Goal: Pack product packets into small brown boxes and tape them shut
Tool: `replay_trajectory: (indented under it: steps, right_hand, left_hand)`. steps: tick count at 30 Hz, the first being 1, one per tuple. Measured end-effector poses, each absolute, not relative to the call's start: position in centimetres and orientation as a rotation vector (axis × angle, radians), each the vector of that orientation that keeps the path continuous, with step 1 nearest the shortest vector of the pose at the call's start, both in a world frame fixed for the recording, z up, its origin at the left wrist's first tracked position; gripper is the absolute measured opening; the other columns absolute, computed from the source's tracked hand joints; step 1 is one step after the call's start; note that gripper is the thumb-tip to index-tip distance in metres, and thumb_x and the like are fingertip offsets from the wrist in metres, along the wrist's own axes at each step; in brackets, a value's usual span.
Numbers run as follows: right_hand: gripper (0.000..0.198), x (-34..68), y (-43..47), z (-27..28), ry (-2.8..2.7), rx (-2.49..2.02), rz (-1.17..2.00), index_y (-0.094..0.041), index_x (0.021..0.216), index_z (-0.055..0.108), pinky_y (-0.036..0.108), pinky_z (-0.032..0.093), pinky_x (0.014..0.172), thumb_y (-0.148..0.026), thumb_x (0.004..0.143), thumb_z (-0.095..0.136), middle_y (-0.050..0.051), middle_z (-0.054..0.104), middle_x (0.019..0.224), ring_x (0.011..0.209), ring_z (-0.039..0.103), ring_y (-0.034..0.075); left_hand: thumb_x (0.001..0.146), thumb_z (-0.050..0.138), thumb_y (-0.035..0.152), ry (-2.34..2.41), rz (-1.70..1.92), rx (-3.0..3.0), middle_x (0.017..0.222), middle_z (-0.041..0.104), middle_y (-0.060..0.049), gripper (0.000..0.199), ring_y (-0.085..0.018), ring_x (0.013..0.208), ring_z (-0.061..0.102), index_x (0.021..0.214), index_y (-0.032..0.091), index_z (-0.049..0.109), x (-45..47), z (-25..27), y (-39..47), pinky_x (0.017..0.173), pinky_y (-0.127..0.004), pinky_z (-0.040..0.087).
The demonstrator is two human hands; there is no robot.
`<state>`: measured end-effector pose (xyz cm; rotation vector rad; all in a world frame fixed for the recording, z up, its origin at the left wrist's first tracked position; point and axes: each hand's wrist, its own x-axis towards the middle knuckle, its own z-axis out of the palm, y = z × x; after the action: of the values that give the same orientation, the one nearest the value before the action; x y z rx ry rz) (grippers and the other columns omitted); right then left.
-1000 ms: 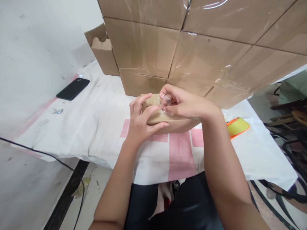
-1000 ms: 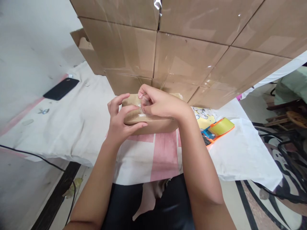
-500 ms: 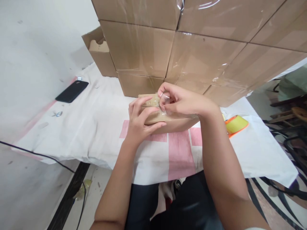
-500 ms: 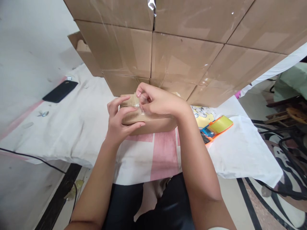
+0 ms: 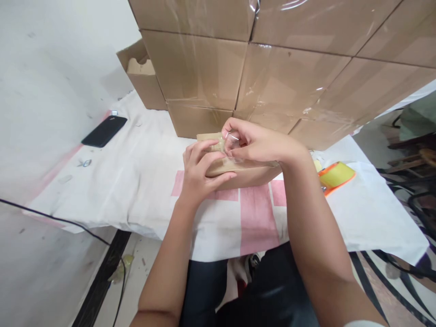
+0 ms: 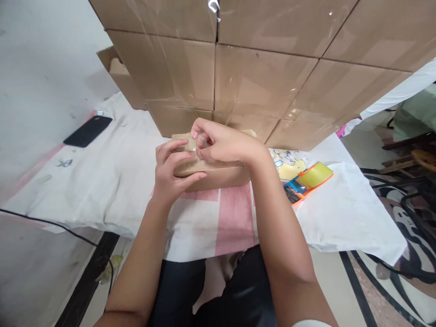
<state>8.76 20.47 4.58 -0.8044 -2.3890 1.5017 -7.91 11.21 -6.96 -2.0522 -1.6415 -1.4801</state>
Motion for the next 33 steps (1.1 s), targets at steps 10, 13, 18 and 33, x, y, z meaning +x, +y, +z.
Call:
replay_trajectory:
  steps: [10, 13, 18, 33]
  right_hand:
    - [0.035, 8.74, 20.48, 4.56, -2.427, -0.839, 1.455, -0.026, 0.099, 0.049, 0.024, 0.036, 0.052, -0.007, 0.075, 0.067, -0.004, 0.062, 0.078, 0.064, 0.052, 0.012]
    - [0.035, 8.74, 20.50, 4.64, -2.429, -0.851, 1.458, -0.026, 0.098, 0.050, 0.025, 0.036, 0.052, -0.007, 0.074, 0.067, -0.004, 0.063, 0.078, 0.063, 0.052, 0.013]
    - [0.036, 8.66, 20.37, 4.81, -2.427, -0.871, 1.459, -0.026, 0.098, 0.050, 0.025, 0.036, 0.052, -0.006, 0.074, 0.066, -0.004, 0.063, 0.077, 0.062, 0.051, 0.012]
    - [0.013, 8.43, 20.76, 4.95, -2.387, -0.827, 1.260, -0.022, 0.083, 0.054, 0.027, 0.039, 0.058, -0.014, 0.084, 0.063, -0.001, 0.065, 0.066, 0.063, 0.059, 0.016]
  left_hand:
    - [0.082, 0.072, 0.059, -1.567, -1.467, -2.131, 0.134, 0.060, -0.005, 0.030, -0.028, 0.120, 0.049, 0.099, 0.035, 0.079, -8.12, -6.57, 11.23, 0.106, -0.050, 0.044]
    - [0.082, 0.073, 0.057, -1.596, -1.458, -2.151, 0.135, 0.061, -0.004, 0.028, -0.028, 0.121, 0.048, 0.100, 0.037, 0.080, -8.15, -6.35, 11.12, 0.107, -0.050, 0.043]
    - [0.081, 0.075, 0.055, -1.572, -1.486, -2.154, 0.137, 0.059, -0.005, 0.027, -0.028, 0.122, 0.048, 0.099, 0.036, 0.081, -8.15, -6.34, 11.03, 0.107, -0.050, 0.043]
    - [0.083, 0.076, 0.047, -1.446, -1.556, -2.142, 0.131, 0.060, -0.005, 0.022, -0.026, 0.120, 0.049, 0.098, 0.031, 0.081, -8.23, -6.50, 10.99, 0.107, -0.047, 0.041]
